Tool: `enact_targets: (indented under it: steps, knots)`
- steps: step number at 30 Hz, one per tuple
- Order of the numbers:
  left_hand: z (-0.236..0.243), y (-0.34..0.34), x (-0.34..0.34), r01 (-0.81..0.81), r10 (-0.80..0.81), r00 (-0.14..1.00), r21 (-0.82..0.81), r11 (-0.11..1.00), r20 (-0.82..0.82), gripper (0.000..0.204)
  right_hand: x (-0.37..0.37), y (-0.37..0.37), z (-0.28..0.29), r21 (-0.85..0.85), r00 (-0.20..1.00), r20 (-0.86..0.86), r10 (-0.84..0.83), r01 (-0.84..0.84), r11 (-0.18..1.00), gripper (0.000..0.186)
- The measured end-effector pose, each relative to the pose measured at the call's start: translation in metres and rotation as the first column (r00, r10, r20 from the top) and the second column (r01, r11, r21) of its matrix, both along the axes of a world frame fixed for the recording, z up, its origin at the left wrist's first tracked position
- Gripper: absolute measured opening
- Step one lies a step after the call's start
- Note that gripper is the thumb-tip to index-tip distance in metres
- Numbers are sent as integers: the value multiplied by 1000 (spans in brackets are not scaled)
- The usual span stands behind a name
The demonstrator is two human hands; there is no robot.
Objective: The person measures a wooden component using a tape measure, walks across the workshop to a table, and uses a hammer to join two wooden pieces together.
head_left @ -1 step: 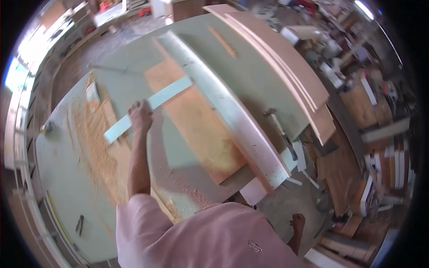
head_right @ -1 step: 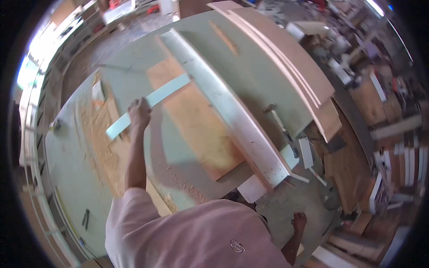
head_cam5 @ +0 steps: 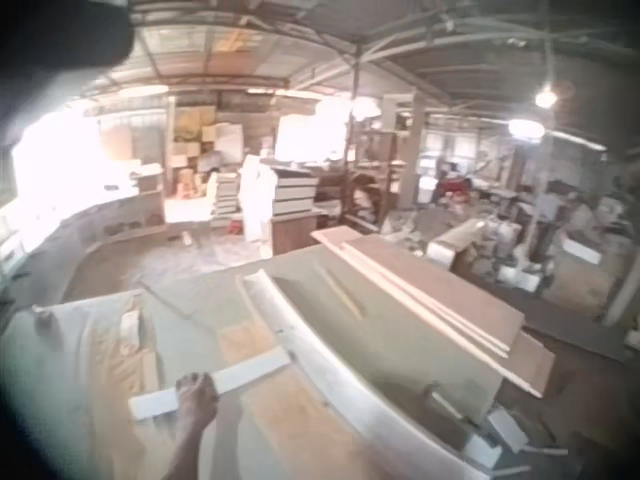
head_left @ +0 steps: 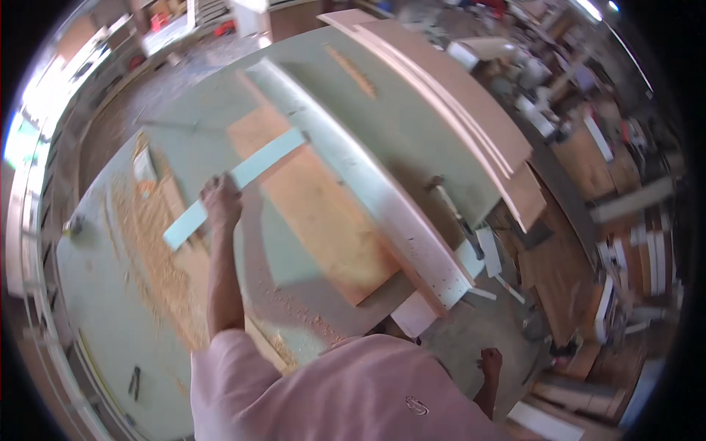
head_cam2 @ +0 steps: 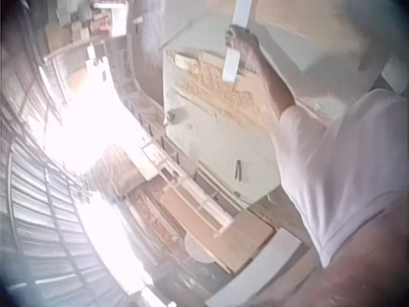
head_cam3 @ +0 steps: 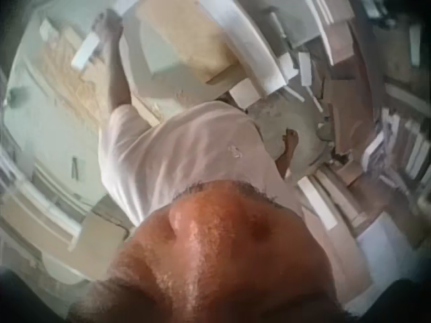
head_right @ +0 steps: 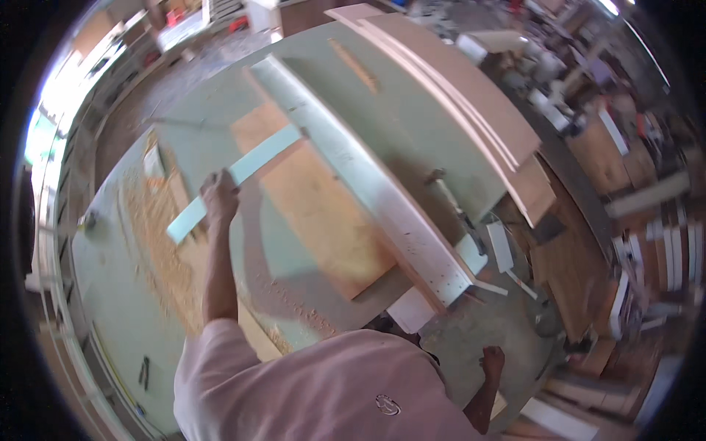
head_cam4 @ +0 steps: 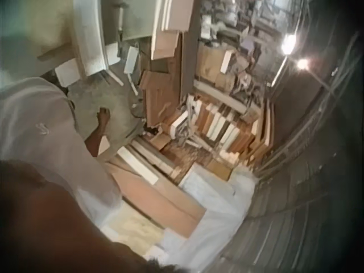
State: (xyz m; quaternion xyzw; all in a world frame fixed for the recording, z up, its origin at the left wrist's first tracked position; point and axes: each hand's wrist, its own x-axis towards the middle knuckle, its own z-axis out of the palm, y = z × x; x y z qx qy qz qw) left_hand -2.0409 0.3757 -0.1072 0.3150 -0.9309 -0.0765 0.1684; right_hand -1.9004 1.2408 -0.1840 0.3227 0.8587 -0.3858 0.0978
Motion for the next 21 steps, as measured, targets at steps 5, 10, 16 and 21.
enact_targets:
  steps: [5,10,16,21]
  knots:
    - [49,78,-22,81,-83,993,-23,996,-82,47,13,2,-26,73,999,42,13,-16,997,20]
    - [53,178,-115,562,-563,826,41,826,29,37,36,-16,-27,-68,993,46,-109,112,991,24]
    - [82,244,-209,752,-760,648,-210,625,56,58,85,-25,-57,-208,969,35,-245,247,946,22]
    - [156,333,-179,857,-754,508,157,491,-417,52,242,31,-159,310,666,524,532,-730,609,24]
